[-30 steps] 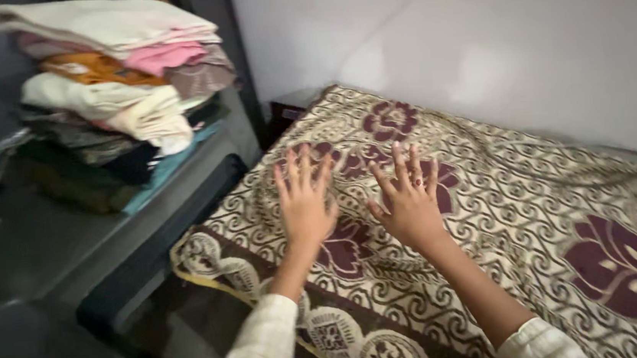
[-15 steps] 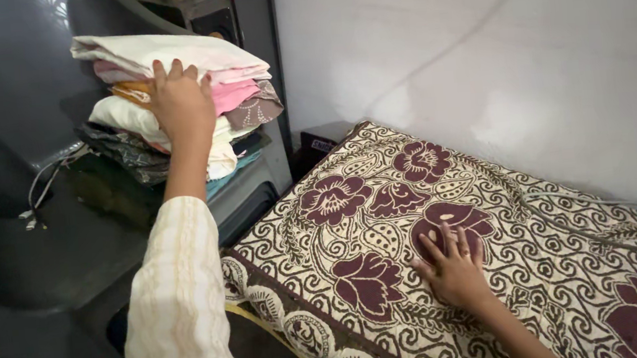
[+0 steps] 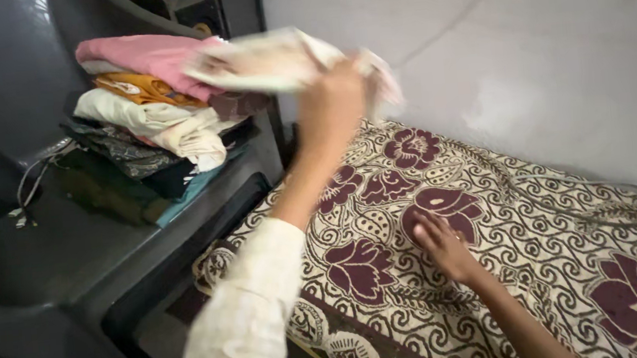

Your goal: The person unfolds a pink garment on a patterned ironing board and smooths it out by hand. They then use a green electric iron to press the fabric, moving the iron back and forth across the surface to remove wrinkles.

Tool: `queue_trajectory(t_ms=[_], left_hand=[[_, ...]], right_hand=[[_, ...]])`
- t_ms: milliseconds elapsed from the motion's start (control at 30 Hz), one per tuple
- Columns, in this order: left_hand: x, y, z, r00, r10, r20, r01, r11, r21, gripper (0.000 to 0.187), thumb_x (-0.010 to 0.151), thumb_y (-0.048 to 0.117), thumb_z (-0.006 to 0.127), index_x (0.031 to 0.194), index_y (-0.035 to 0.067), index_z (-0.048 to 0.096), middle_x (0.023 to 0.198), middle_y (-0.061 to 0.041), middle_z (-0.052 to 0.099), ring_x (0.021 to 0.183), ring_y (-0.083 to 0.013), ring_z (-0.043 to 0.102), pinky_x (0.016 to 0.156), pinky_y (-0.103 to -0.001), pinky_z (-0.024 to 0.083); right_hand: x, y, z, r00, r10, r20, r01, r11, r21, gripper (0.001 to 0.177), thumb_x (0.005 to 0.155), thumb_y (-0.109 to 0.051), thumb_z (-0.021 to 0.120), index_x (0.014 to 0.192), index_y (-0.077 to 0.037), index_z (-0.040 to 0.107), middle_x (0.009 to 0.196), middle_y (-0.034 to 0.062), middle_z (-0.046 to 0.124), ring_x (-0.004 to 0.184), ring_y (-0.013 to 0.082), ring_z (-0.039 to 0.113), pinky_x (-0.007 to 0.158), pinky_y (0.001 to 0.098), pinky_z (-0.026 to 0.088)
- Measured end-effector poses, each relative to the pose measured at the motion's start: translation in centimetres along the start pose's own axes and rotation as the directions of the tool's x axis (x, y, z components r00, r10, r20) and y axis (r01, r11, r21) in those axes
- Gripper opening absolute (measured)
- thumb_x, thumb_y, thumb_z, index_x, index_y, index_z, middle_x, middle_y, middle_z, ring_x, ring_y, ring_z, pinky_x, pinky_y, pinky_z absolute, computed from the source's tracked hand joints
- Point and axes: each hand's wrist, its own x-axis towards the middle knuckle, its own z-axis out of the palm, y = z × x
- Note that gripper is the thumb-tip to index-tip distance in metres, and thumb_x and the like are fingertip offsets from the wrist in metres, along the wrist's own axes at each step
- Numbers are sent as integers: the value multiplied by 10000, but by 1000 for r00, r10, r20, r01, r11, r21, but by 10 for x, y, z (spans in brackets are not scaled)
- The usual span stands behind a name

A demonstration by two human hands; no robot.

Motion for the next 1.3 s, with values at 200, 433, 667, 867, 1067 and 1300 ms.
queue_trajectory(t_ms=[200,433,667,867,1067,1300], left_hand=[[-92,118,45,788,331,519,-77,889,-450,376,950,515,601,965,183,778,659,-45,719,546,-185,712,515,-330,569],[-148,86,100,702,240,671,78,910,-407,410,916,546,604,966,187,794,800,-56,767,722,-268,749,668,-407,592],[-188,56,108,575,-166,802,64,985,158,779,844,660,651,1322,47,586,1403,-167,550,1286,-336,540,1019,-527,463],[-181,59,77,448,-549,706,412,827,382,1021,715,656,803,1418,-1,461,1438,-194,516,1288,-326,548,1030,-476,456],[-184,87,97,871,-260,416,404,861,-308,481,737,-13,718,1201,105,760,1230,-122,750,1193,-317,718,1086,-460,515],[-176,142,63,509,-141,849,484,862,-148,1277,628,169,997,1565,145,129,1639,-293,-1,1502,-540,162,1111,-718,294]], right_hand=[[-29,-9,-45,991,132,39,-18,-155,988,859,888,-800,207,1451,-187,423,1416,164,557,1215,375,572,1008,646,457],[-54,64,-42,936,298,188,-218,69,974,437,980,-261,548,1345,-21,567,1234,109,701,1096,257,683,978,446,566],[-50,58,-33,916,396,65,-198,306,931,529,887,18,618,1404,-23,516,1214,159,670,1014,265,683,895,411,588],[-36,73,-10,903,395,-169,-40,468,883,589,854,72,599,1421,-52,497,1141,124,697,930,224,671,802,333,559],[-20,70,-3,918,319,-236,51,494,868,488,930,-63,572,1404,56,572,1122,177,692,917,260,653,793,384,536],[-49,-66,-58,974,221,45,-126,367,922,961,927,-769,63,1596,-103,244,1592,172,408,1440,324,423,1186,489,319]])
